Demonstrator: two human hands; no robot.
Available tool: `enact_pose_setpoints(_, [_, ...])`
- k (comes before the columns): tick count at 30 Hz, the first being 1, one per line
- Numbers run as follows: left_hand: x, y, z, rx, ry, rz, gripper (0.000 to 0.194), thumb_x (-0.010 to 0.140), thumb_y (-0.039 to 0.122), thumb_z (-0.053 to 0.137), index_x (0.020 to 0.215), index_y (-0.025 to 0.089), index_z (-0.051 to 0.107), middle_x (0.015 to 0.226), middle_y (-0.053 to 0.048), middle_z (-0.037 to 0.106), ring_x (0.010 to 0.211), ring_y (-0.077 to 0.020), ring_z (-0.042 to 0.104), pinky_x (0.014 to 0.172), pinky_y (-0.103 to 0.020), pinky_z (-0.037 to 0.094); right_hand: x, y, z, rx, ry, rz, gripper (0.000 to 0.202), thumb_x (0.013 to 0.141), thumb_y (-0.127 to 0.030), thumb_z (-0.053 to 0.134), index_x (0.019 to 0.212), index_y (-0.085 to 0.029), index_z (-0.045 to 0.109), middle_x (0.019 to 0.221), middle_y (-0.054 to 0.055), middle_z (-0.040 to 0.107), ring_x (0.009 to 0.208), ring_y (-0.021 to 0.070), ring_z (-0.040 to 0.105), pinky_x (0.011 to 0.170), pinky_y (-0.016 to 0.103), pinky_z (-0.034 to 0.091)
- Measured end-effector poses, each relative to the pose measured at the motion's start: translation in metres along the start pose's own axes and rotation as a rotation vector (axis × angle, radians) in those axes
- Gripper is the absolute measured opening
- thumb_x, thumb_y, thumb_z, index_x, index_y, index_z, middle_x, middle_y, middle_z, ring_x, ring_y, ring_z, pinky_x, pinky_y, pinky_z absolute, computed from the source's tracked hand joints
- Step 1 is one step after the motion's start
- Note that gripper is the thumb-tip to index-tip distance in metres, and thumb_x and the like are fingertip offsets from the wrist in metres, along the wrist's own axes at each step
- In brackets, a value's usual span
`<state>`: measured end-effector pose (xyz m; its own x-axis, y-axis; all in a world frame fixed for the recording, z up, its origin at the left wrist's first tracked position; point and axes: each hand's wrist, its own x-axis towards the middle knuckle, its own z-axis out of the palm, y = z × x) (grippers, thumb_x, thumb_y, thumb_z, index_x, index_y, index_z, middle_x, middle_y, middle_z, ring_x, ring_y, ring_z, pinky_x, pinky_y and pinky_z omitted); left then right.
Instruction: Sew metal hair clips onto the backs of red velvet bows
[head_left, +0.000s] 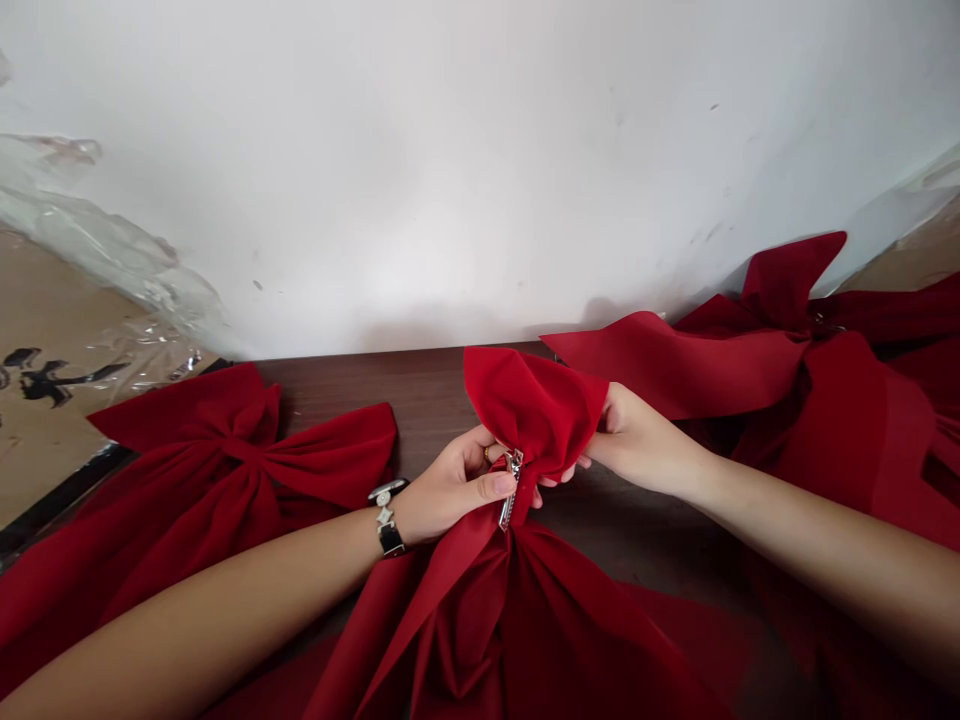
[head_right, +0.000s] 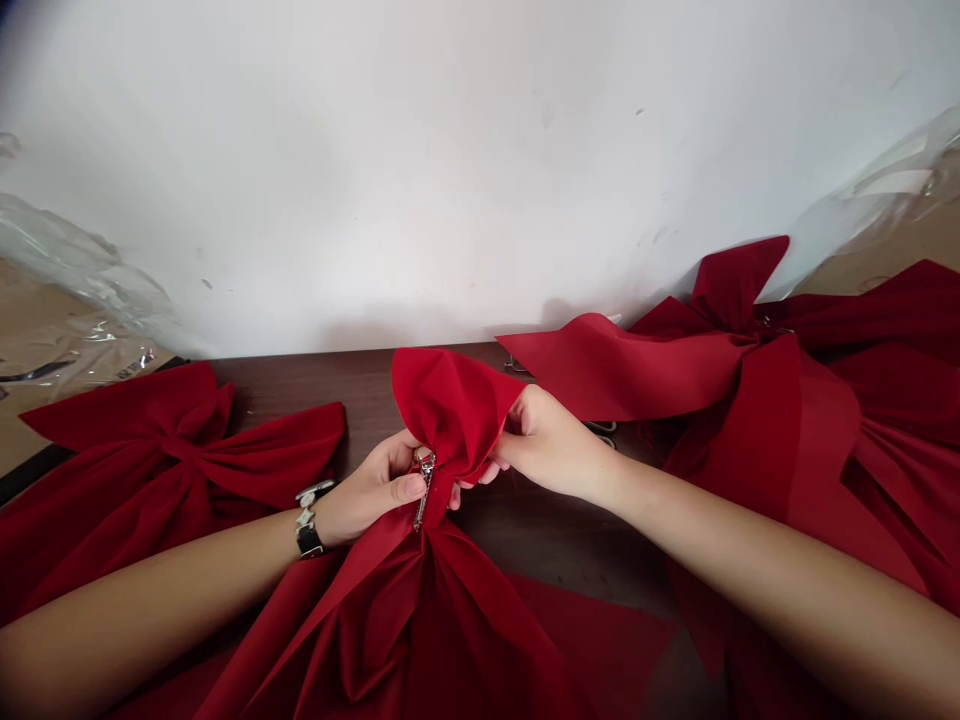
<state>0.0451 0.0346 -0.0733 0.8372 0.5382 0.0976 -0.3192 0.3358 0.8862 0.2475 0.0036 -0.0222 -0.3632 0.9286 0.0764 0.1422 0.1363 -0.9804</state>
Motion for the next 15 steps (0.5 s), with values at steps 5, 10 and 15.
enact_pose_setpoints(5, [-0.0004,-0.0001,-0.0015,0.018,0.037,-0.029,0.04,0.078,0.034,0.074,0.11,0.016,0.058,0.096,-0.009,0.071,0.079,-0.0166,0.07,0.074,-0.027,0.054,-0.0001,-0.0006,0.0016,-0.009,0.045,0.004,0.013,0.071,-0.006,0.053,0.063,-0.015,0.058,0.056,-0.002,0.062,0.05,0.0078,0.056,0.048,0.018,0.045])
enact_pose_setpoints(10, [-0.0007,0.0,-0.0013,0.018,0.023,-0.023,0.037,0.079,0.033,0.073,0.108,0.016,0.058,0.095,-0.008,0.071,0.08,-0.0155,0.07,0.074,-0.025,0.054,-0.001,0.0009,0.002,-0.031,0.032,0.004,0.014,0.073,-0.006,0.054,0.064,-0.015,0.059,0.058,-0.001,0.063,0.053,0.0093,0.058,0.051,0.019,0.047])
enact_pose_setpoints(15, [-0.0017,0.0007,-0.0011,0.046,0.018,-0.023,0.039,0.08,0.033,0.072,0.111,0.016,0.056,0.096,-0.008,0.071,0.08,-0.0152,0.07,0.073,-0.024,0.054,-0.0038,0.0026,0.0029,-0.126,0.077,-0.028,0.013,0.074,-0.006,0.054,0.067,-0.017,0.059,0.064,-0.001,0.065,0.058,0.0117,0.06,0.055,0.021,0.048])
